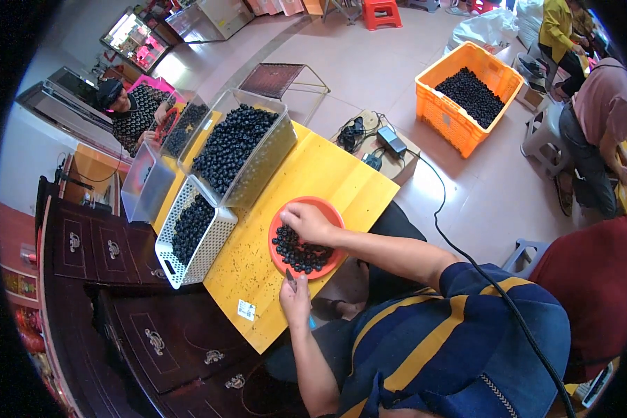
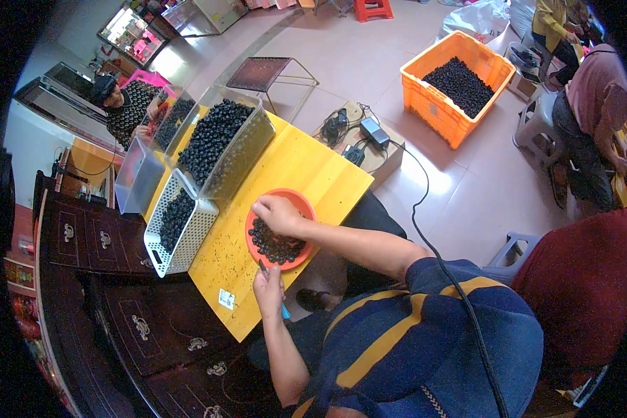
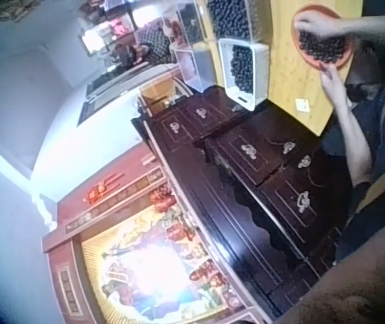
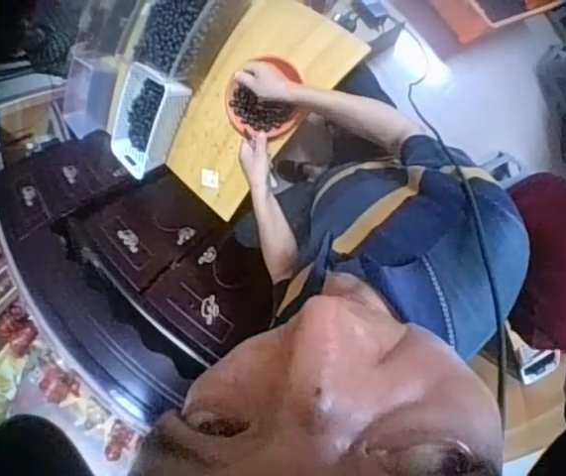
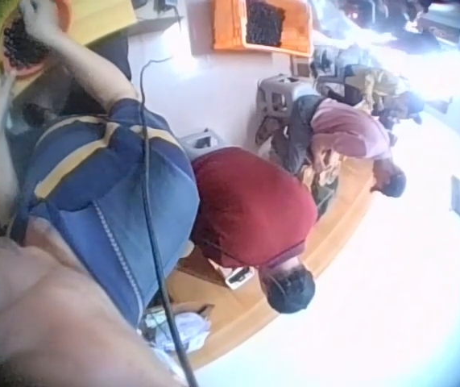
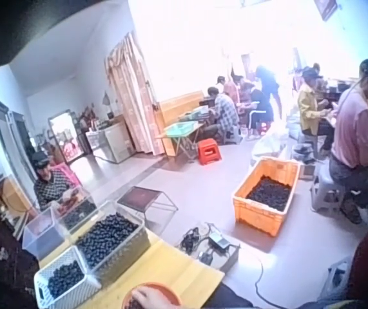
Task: The person sorts through a pile of small black berries by hand, removing stems and cleaning them before placing them into a red bowl.
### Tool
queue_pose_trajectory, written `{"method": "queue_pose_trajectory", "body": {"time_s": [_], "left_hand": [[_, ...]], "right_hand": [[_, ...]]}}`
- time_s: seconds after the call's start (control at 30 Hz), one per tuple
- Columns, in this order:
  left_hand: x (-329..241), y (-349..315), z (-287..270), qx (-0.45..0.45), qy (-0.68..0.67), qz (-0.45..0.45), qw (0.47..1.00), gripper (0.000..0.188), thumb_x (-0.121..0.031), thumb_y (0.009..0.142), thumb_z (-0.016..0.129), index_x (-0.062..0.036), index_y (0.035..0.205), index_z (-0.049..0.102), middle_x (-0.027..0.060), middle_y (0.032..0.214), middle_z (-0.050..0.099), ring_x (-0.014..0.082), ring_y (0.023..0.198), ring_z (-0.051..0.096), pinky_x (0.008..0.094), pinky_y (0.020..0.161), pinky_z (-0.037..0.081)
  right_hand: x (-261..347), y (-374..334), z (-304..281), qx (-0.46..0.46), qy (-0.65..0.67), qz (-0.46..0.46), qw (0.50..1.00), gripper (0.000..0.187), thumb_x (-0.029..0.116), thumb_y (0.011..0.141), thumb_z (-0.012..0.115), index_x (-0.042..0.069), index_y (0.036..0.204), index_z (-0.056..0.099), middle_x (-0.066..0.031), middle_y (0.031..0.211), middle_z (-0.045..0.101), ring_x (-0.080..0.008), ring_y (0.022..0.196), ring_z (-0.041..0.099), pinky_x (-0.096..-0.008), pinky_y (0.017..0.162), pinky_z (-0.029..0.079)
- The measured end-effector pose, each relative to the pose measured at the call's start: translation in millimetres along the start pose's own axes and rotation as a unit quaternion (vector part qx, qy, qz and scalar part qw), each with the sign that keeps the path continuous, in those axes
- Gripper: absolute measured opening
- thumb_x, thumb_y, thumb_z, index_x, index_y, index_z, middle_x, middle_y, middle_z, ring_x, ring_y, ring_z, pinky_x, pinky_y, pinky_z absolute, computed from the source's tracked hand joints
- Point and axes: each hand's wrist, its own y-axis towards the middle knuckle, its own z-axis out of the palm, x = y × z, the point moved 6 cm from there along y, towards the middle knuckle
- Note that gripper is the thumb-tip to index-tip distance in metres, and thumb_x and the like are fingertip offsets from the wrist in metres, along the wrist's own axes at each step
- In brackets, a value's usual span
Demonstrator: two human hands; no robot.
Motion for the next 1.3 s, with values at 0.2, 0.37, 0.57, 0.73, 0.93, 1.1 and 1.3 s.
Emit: {"method": "queue_pose_trajectory", "body": {"time_s": [0.2, 0.37, 0.57, 0.73, 0.93, 1.1, 1.3], "left_hand": [[6, -3, -9, -0.014, -0.01, -0.007, 1.0, 0.016, -0.022, 0.097, 0.064, -0.0076, 0.094, 0.058, -0.0047, 0.062, 0.048, 0.005, 0.045, 0.042, 0.0235, 0.04, 0.032], [5, -2, -9, 0.003, -0.03, -0.004, 1.0, 0.016, -0.021, 0.096, 0.066, -0.0085, 0.095, 0.057, -0.0051, 0.062, 0.048, 0.0042, 0.046, 0.042, 0.0222, 0.04, 0.032], [-1, -21, -32, -0.056, -0.056, 0.006, 0.997, 0.017, -0.021, 0.097, 0.066, -0.0095, 0.095, 0.054, -0.0043, 0.063, 0.046, 0.0041, 0.045, 0.04, 0.0202, 0.039, 0.032], [-43, -47, -44, -0.071, -0.111, 0.091, 0.987, 0.013, -0.016, 0.098, 0.064, -0.0071, 0.096, 0.055, -0.0028, 0.065, 0.048, 0.0035, 0.046, 0.04, 0.0195, 0.04, 0.032], [-78, -70, -43, -0.101, 0.002, 0.215, 0.971, 0.018, -0.009, 0.093, 0.068, -0.0018, 0.108, 0.061, -0.0027, 0.066, 0.051, 0.0028, 0.051, 0.043, 0.0197, 0.048, 0.035], [-83, -72, -26, -0.094, 0.135, 0.188, 0.968, 0.028, -0.01, 0.085, 0.076, 0.0018, 0.108, 0.066, 0.0002, 0.066, 0.055, 0.01, 0.058, 0.05, 0.027, 0.057, 0.042], [-73, -69, -18, -0.075, 0.136, 0.177, 0.972, 0.028, -0.01, 0.084, 0.075, 0.003, 0.108, 0.067, 0.0048, 0.066, 0.058, 0.0134, 0.058, 0.054, 0.0314, 0.057, 0.045]], "right_hand": [[10, -13, 16, 0.076, 0.603, 0.389, 0.692, 0.028, 0.036, 0.104, 0.051, 0.011, 0.092, 0.056, 0.0039, 0.068, 0.051, -0.0082, 0.056, 0.045, -0.0223, 0.048, 0.04], [24, -43, 12, -0.018, 0.636, 0.484, 0.602, 0.026, 0.033, 0.105, 0.049, 0.009, 0.101, 0.059, -0.0006, 0.079, 0.058, -0.0127, 0.063, 0.053, -0.0236, 0.054, 0.048], [41, -75, 11, 0.094, 0.56, 0.397, 0.722, 0.024, 0.033, 0.104, 0.051, 0.011, 0.103, 0.059, 0.0023, 0.079, 0.055, -0.0059, 0.056, 0.041, -0.0205, 0.046, 0.032], [49, -96, 17, 0.187, 0.413, 0.299, 0.839, 0.038, 0.044, 0.107, 0.043, 0.011, 0.1, 0.059, 0.0044, 0.071, 0.045, -0.005, 0.051, 0.033, -0.0214, 0.044, 0.024], [44, -129, 37, 0.249, 0.338, 0.221, 0.88, 0.044, 0.046, 0.107, 0.041, 0.008, 0.107, 0.062, 0.0019, 0.073, 0.044, -0.0076, 0.064, 0.04, -0.0235, 0.055, 0.033], [69, -141, 46, 0.297, 0.311, 0.195, 0.882, 0.046, 0.045, 0.108, 0.037, 0.007, 0.114, 0.062, 0.0023, 0.074, 0.048, -0.0077, 0.063, 0.04, -0.0239, 0.054, 0.033], [56, -147, 52, 0.33, 0.326, 0.233, 0.855, 0.048, 0.048, 0.109, 0.033, 0.009, 0.119, 0.059, 0.005, 0.086, 0.052, -0.0052, 0.069, 0.039, -0.0216, 0.057, 0.036]]}}
